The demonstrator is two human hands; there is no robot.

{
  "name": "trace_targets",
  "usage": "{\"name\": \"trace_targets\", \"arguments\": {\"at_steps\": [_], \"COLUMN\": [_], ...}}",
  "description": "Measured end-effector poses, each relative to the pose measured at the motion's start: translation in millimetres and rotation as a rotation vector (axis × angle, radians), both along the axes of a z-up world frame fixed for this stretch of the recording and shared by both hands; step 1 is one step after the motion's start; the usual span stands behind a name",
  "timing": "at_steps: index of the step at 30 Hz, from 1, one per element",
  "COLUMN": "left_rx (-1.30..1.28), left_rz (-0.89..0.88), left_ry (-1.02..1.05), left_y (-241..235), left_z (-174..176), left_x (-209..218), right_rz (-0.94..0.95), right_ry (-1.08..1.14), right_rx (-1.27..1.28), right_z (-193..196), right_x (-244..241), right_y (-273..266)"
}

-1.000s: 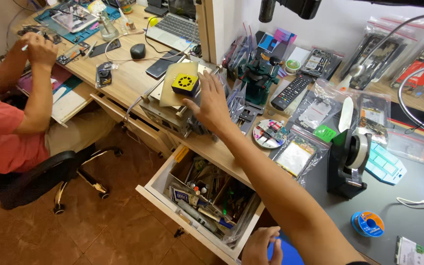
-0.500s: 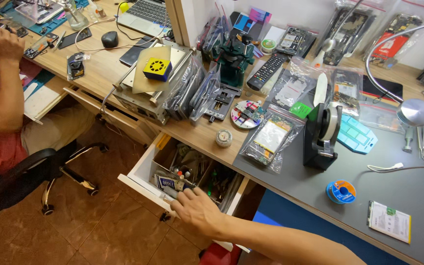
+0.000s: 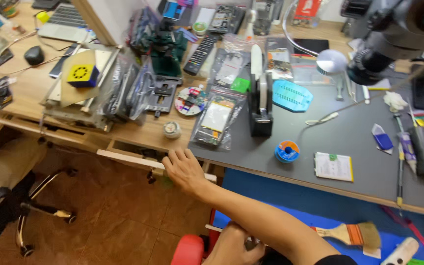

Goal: The person removes a protective film from a small rectangular battery using a pen-like tool. They then open a drawer to retrieve a yellow object and place it on the desk before returning to the battery.

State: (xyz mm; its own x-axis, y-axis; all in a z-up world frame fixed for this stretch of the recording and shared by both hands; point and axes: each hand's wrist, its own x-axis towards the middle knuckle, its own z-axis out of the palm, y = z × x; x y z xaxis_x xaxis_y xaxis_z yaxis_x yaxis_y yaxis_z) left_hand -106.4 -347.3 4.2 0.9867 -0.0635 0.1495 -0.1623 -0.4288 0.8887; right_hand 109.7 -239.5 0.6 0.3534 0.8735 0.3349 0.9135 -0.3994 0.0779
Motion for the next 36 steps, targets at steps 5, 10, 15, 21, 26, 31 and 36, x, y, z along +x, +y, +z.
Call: {"name": "trace_targets", "arguments": {"at_steps": [5,10,15,21,26,31,36], "left_rx": [0.012,0.031,0.008,0.124,0.236,0.281,0.273], "left_rz": [-0.092,0.001,0.040,0.014,0.140,0.169,0.171], "left_ry": [0.213,0.104,-0.090,-0.168,-0.233,-0.266,-0.321], "left_y": [19,33,22,9,6,6,7], "left_z": [43,28,69,86,73,59,53], "left_x": [71,79,120,172,210,212,211], "right_rz": [0.121,0.089,-0.417,-0.908,-0.882,-0.880,-0.886], "right_ry": [0.148,0.494,0.694,0.354,0.153,0.236,0.249], "right_rx": [0.480,0.665,0.692,0.582,0.459,0.531,0.560], "right_z": [67,116,90,67,52,54,55], "right_x": [-4,-26,-18,-3,3,4,6], "right_y": [-52,-179,-308,-401,-406,-415,-414]}}
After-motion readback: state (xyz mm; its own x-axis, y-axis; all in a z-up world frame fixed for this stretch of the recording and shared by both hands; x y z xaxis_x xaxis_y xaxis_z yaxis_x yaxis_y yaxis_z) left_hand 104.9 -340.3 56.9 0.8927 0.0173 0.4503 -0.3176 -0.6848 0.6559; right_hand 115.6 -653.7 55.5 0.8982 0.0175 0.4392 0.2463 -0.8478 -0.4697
